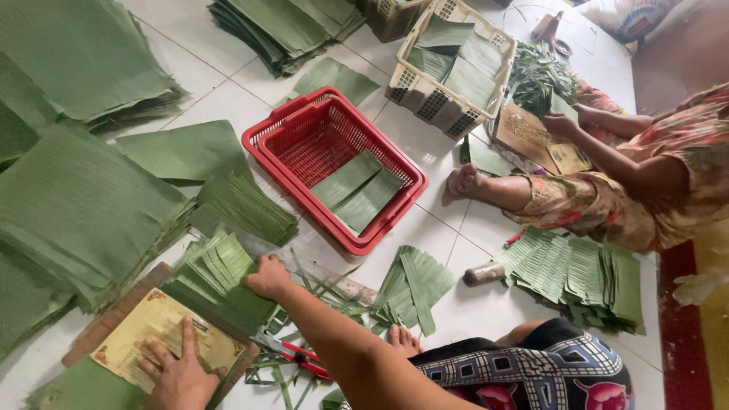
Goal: The person sits on the floor trimming banana leaves. They align each leaf on a wooden board against a ruler, cut off the edges and midrib strips with scissors, stack the trimmed leaves, and place trimmed stacks into a red plastic basket.
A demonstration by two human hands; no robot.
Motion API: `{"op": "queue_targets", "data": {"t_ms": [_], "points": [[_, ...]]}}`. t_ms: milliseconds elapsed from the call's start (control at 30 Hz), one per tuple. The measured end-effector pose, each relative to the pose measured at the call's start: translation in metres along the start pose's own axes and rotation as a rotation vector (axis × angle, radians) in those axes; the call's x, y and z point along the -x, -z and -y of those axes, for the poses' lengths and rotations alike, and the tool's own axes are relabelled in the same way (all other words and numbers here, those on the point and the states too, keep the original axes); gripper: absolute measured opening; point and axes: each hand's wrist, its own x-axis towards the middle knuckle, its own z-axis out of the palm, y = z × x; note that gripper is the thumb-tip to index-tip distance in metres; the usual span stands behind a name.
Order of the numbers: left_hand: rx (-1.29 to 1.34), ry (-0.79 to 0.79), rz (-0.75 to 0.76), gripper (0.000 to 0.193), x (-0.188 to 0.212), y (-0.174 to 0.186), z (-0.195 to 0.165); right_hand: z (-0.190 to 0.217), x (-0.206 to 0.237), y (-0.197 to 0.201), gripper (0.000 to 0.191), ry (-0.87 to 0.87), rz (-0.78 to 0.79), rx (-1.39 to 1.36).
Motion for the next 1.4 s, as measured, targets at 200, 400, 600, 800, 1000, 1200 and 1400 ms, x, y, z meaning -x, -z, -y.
{"op": "queue_targets", "data": {"t_ms": [200, 400, 600, 800, 1000, 1200, 1400], "points": [[0.022, 0.028, 0.035, 0.133, -0.003, 0.0, -0.002, 0.02, -0.004, -0.012, 0.097, -0.09, 0.12, -0.084], [-0.007, -0.009, -0.054, 0.135, -0.001, -0.007, 0.002, 0.045, 0.003, -0.006, 0.09, -0.154, 0.198, 0.101], [0.052, -0.053, -0.104, 0.134, 0.001, -0.006, 0.001, 0.048, -0.004, -0.011, 0.086, -0.073, 0.215, 0.176], [0.021, -0.046, -0.077, 0.132, 0.002, -0.006, 0.0, 0.047, -0.022, -0.021, 0.105, -0.144, 0.258, 0.108], [0.083, -0.006, 0.006, 0.132, 0.006, 0.006, -0.006, 0.046, -0.026, -0.02, 0.107, -0.175, 0.285, 0.045], [0.085, 0.051, 0.041, 0.128, 0.01, 0.017, -0.013, 0.045, -0.028, -0.017, 0.105, -0.175, 0.284, 0.013], [0.072, 0.037, 0.021, 0.131, 0.014, 0.018, -0.013, 0.045, -0.028, -0.006, 0.104, -0.113, 0.32, 0.011]]}}
